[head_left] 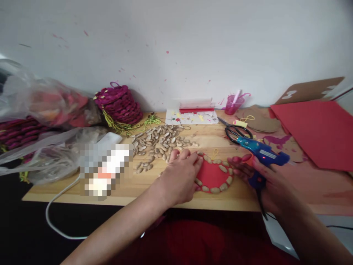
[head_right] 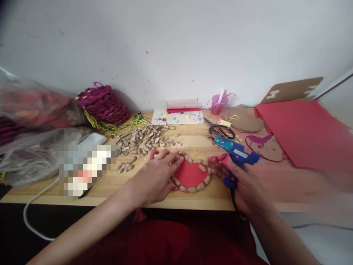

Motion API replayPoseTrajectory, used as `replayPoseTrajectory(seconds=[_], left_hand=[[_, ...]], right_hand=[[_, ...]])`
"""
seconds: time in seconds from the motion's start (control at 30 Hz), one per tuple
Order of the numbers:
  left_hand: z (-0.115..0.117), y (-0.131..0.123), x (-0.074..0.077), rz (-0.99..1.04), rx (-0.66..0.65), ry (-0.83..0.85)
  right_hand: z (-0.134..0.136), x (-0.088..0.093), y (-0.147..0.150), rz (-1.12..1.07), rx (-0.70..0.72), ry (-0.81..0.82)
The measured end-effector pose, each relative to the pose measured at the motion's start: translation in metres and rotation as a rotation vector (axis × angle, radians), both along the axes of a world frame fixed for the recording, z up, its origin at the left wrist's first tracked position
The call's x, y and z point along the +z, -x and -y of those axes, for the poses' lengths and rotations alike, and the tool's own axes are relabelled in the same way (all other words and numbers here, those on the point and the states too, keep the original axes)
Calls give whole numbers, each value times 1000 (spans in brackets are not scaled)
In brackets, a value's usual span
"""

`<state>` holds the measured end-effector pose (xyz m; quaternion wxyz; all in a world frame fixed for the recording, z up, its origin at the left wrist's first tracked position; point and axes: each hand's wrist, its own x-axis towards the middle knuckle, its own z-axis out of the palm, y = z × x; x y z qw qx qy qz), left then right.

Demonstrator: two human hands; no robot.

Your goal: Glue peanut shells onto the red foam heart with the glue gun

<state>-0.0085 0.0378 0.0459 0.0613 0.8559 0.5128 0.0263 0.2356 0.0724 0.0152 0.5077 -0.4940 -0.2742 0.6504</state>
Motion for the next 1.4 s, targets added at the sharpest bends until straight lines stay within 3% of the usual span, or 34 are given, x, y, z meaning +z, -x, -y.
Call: replayPoseTrajectory(seconds=[0.3, 0.57, 0.73, 0.93, 1.17, 1.4], left_hand=[[-1, -1, 2, -30, -4, -5], [0, -1, 4, -36, -2, -7], [-1, -1, 3, -44, -10, -20], [-2, -1, 2, -51, -9, -23], [-1, -1, 2, -44, -7, -20], [-2, -1, 0, -49, -12, -16]], right_hand=[[12, 5, 8, -84, -111, 126], [10, 4, 9, -16, -80, 123], [9, 9, 12, 20, -231, 146], [7, 7, 14, -16, -165, 143], [11, 21, 22, -79, -198, 226], [11, 10, 14, -92, -38, 85]])
